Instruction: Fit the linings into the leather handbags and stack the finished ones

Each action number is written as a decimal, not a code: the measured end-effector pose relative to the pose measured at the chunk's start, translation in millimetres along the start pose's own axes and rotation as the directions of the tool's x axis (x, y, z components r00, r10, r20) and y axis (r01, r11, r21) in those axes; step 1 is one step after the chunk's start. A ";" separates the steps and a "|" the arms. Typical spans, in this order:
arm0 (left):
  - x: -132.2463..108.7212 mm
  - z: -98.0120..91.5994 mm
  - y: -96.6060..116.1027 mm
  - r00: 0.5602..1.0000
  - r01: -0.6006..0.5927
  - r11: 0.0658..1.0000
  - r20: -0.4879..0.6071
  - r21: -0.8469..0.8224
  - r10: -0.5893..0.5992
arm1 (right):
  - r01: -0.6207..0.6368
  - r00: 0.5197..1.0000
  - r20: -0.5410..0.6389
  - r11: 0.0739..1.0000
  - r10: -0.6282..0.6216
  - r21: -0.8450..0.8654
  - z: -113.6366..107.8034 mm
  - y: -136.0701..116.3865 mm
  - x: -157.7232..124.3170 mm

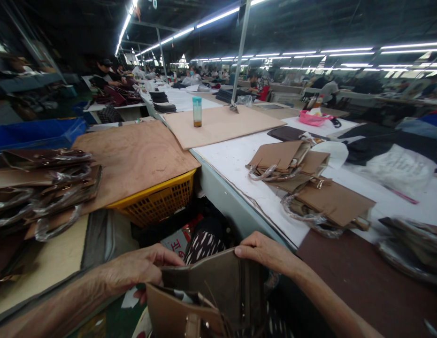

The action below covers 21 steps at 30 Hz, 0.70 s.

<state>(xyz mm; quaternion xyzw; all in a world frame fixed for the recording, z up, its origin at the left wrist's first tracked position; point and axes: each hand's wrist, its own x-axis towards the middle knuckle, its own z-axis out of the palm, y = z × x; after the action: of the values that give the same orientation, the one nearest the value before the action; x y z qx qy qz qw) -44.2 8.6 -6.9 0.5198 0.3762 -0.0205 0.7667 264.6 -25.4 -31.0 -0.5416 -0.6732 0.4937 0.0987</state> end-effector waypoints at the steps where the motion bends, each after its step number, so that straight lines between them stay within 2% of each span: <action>1: 0.0 -0.1 -0.6 1.000 -0.004 1.000 -0.002 -0.003 0.004 | -0.002 1.000 -0.028 0.999 0.001 -0.035 1.2 -1.0 -0.1; 6: -1.2 1.6 0.6 1.000 -0.002 1.000 -0.004 0.031 0.002 | 0.016 0.996 -0.087 0.991 -0.028 -0.134 2.1 -8.4 -3.6; 10: -3.5 6.7 7.8 1.000 -0.002 0.998 0.019 0.061 0.001 | 0.081 0.989 -0.101 0.969 -0.107 -0.233 -3.7 -25.2 -9.5; 15: -5.4 10.3 11.8 1.000 0.027 0.996 0.011 0.090 -0.028 | 0.164 0.980 -0.056 0.931 -0.192 -0.325 -6.6 -47.2 -11.6; 21: -10.6 8.8 5.0 0.999 0.024 0.998 -0.038 0.064 -0.021 | 0.174 0.984 0.029 0.920 -0.175 -0.351 -1.2 -65.0 -9.2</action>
<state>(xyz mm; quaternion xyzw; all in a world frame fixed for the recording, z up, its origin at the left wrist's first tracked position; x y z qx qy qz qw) -44.7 0.0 4.9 0.5402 0.3955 -0.0313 0.7421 228.0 -27.5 23.4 -0.4893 -0.7960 0.3535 0.0447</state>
